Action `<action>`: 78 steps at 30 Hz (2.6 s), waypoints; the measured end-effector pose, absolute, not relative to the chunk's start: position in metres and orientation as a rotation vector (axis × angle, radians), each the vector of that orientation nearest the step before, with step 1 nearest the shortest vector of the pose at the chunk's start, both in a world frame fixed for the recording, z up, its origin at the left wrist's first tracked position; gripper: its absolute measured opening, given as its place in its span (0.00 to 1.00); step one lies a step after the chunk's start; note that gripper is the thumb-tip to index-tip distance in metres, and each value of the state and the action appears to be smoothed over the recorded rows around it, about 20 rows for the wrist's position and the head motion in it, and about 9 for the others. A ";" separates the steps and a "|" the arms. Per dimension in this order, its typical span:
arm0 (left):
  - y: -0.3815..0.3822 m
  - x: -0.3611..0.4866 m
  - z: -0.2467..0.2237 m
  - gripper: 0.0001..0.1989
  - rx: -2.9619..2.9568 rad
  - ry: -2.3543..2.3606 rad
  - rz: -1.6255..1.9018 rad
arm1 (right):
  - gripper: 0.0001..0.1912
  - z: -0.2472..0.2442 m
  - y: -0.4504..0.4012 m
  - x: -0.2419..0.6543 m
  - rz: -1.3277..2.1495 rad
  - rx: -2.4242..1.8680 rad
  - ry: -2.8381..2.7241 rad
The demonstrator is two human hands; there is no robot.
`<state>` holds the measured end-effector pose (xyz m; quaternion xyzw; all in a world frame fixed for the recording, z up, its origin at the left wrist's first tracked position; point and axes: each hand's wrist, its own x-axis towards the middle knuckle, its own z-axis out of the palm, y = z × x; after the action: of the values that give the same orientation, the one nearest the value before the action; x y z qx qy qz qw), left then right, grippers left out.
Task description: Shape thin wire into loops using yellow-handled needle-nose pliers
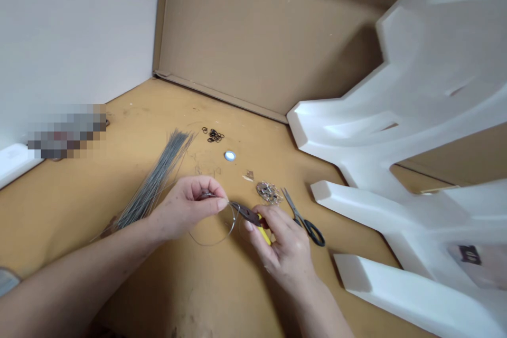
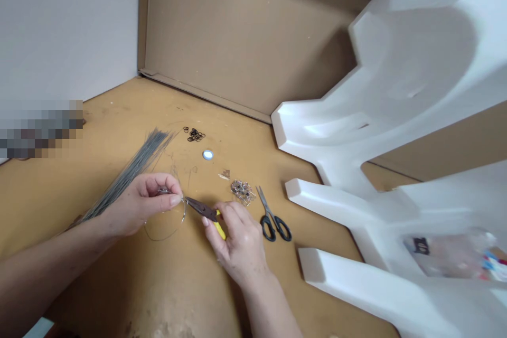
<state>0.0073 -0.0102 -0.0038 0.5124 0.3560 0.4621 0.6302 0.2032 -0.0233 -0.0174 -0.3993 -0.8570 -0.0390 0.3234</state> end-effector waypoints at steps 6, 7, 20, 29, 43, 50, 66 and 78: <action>-0.010 0.007 -0.005 0.05 1.190 0.793 1.058 | 0.03 -0.016 -0.025 0.202 -0.072 -1.042 -2.244; -0.010 0.007 -0.005 0.05 1.189 0.792 1.056 | 0.03 -0.016 -0.025 0.202 -0.068 -1.036 -2.245; -0.010 0.008 -0.006 0.05 1.197 0.822 1.026 | 0.04 -0.018 -0.024 0.203 -0.167 -1.055 -2.269; -0.010 0.008 -0.009 0.05 1.206 0.826 1.030 | 0.04 -0.017 -0.025 0.201 -0.186 -1.070 -2.272; -0.007 0.010 -0.004 0.06 1.246 0.855 1.036 | 0.07 -0.020 -0.021 0.200 -0.229 -1.102 -2.247; -0.002 0.012 -0.002 0.07 1.254 0.876 1.106 | 0.09 -0.016 -0.014 0.196 -0.284 -1.123 -2.248; 0.012 0.010 -0.002 0.05 1.506 0.967 1.251 | 0.16 -0.002 0.008 0.202 -0.332 -1.199 -2.368; 0.020 0.004 -0.027 0.04 1.871 1.079 1.268 | 0.16 -0.007 0.011 0.202 -0.142 -1.290 -2.476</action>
<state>0.0035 0.0204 -0.0266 0.7094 0.4093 0.4808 0.3132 0.2022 0.0110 -0.0070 -0.4544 -0.8726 -0.0500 0.1721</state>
